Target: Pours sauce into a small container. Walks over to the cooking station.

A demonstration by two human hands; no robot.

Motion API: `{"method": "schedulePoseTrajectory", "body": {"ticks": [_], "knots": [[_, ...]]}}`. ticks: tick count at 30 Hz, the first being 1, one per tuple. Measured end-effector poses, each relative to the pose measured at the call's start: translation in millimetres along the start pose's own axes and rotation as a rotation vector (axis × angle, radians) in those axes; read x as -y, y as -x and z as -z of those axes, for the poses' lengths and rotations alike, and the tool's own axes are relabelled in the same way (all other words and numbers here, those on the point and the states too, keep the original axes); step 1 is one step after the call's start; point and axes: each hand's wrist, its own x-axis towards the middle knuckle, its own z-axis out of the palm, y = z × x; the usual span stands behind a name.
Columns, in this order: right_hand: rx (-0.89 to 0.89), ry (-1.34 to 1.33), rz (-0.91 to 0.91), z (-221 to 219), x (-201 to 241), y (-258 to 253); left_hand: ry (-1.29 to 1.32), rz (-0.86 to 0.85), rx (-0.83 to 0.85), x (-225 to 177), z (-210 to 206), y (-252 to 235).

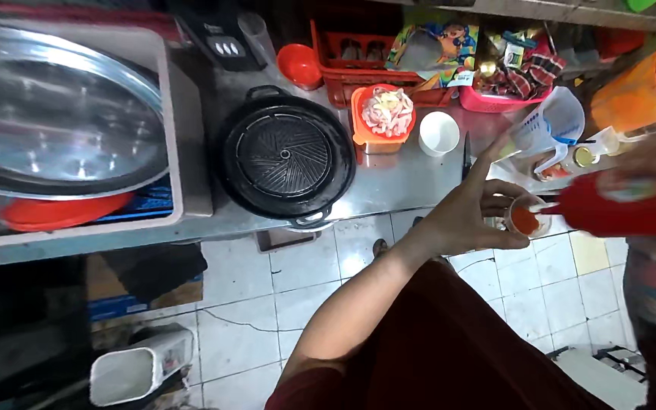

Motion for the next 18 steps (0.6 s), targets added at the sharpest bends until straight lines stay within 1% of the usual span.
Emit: {"method": "schedulePoseTrajectory", "body": {"ticks": [1,4,6,8,10,14,18], "knots": [[0.004,0.038,0.023,10,-4,4,-0.009,-0.015,0.002,0,2,-1],[-0.016,0.002,0.060,-2,-11,1,-0.021,-0.032,-0.002,1,1,0],[-0.030,0.034,0.121,2,-11,-3,-0.031,-0.053,-0.001,0,3,-3],[-0.029,0.041,0.115,-5,-13,-6,-0.003,-0.043,-0.008,1,3,-4],[-0.075,0.011,0.131,-9,-11,-9,-0.005,-0.056,-0.001,2,4,-7],[-0.058,0.048,0.153,-13,-12,-11,0.006,-0.060,0.006,3,3,-8],[-0.066,-0.003,0.160,-10,-12,-11,-0.003,-0.058,0.010,1,0,-6]]}}
